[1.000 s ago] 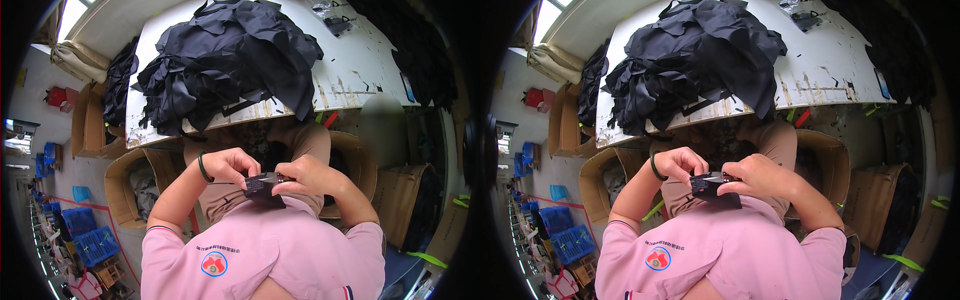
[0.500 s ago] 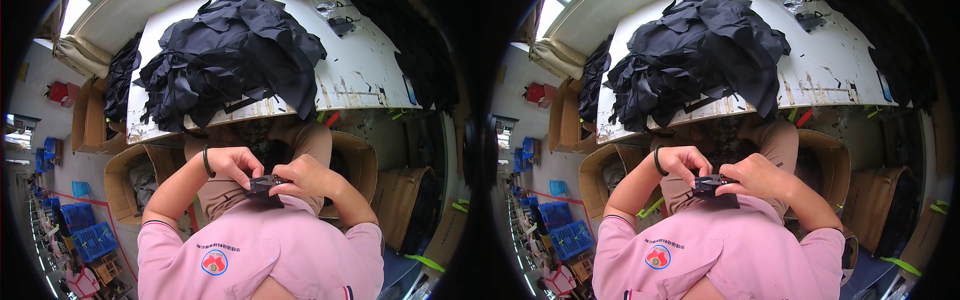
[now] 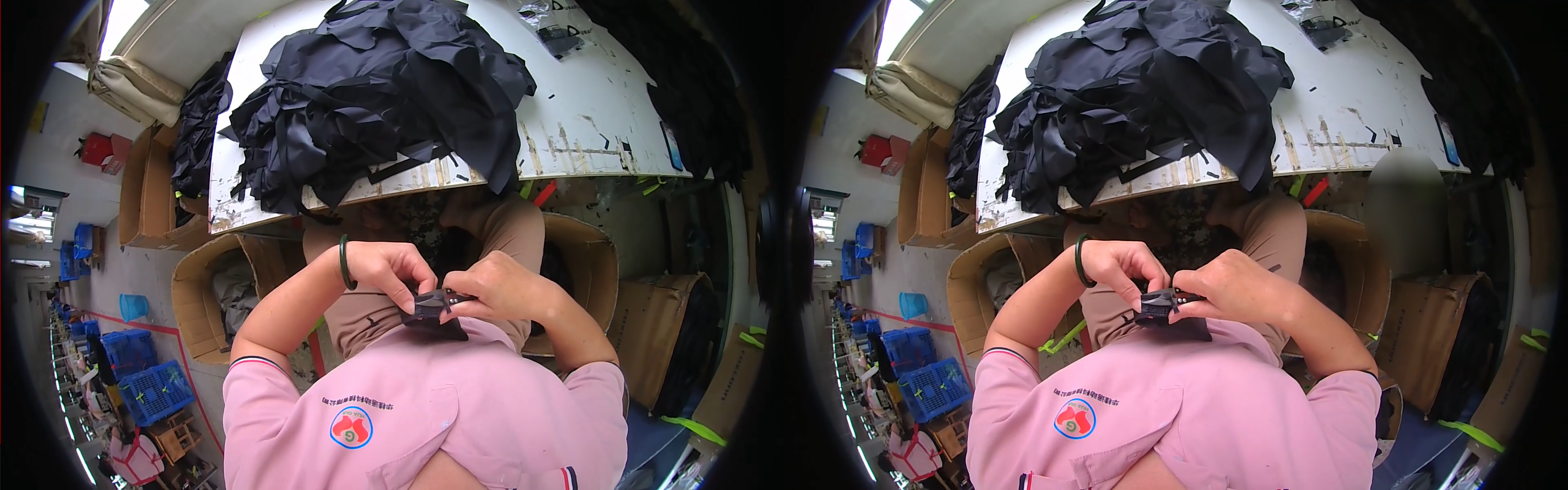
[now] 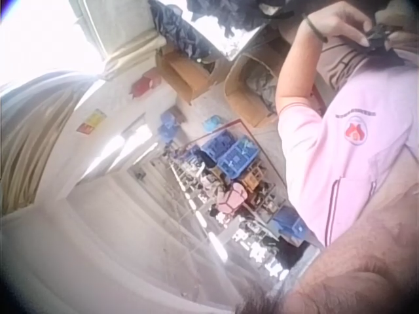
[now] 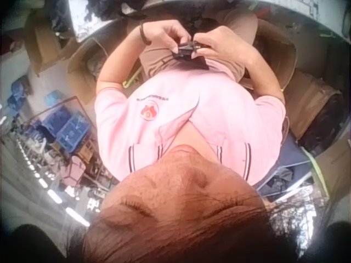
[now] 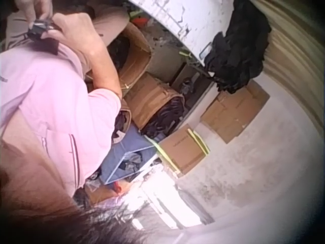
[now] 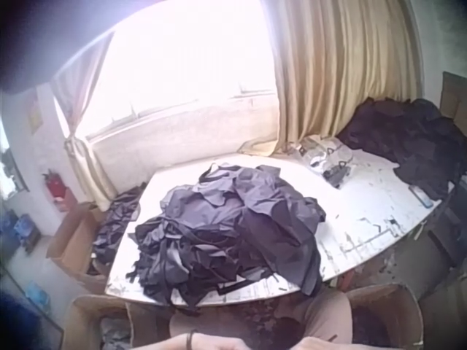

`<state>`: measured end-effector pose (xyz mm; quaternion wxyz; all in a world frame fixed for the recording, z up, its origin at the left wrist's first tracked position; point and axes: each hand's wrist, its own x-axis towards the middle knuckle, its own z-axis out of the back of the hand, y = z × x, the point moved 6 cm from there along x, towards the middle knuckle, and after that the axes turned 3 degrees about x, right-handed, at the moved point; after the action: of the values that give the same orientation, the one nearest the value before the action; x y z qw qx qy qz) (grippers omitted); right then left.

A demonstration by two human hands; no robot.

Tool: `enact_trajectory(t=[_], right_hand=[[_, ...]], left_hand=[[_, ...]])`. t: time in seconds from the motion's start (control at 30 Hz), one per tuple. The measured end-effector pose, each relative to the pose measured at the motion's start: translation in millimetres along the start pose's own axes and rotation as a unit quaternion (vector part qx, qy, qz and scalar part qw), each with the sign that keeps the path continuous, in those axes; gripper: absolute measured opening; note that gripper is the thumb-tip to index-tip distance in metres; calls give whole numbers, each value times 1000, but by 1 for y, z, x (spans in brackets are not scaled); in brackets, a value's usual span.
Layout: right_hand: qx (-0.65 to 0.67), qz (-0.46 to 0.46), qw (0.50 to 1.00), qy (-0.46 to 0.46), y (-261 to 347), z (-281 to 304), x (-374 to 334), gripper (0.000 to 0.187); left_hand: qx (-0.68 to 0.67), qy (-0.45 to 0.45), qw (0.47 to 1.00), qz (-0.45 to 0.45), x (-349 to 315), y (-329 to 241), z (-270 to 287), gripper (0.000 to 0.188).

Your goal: Manually trimming small black fabric pieces using scissors at a workshop table.

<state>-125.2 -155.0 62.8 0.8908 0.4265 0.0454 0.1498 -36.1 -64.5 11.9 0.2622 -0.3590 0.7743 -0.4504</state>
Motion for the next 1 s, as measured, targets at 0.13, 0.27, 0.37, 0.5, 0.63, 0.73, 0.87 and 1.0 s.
enact_trajectory(t=[0.13,0.27,0.37,0.5,0.63,0.73,0.87,1.0], right_hand=[[-21,5,1000,-7,-4,-2,-4,41],[-11,9,1000,-2,-2,-1,-4,40],[-9,12,1000,6,2,1,-2,40],[-7,13,1000,4,-1,-1,-3,40],[24,-17,999,-26,-11,0,-7,39],[82,-109,985,-107,-25,8,-13,39],[42,-177,955,-236,-25,10,-25,38],[-85,-107,951,-277,-15,7,-19,36]], left_hand=[[-4,6,1000,9,2,2,-1,7],[-4,2,1000,20,2,5,-1,7],[-2,6,1000,22,3,5,-1,7],[-15,13,999,28,4,8,-1,6],[-28,10,999,27,2,12,-2,6],[-61,-92,994,0,0,12,4,6],[-64,-357,923,-131,-11,11,25,7],[-5,-449,866,-219,-14,2,26,8]])
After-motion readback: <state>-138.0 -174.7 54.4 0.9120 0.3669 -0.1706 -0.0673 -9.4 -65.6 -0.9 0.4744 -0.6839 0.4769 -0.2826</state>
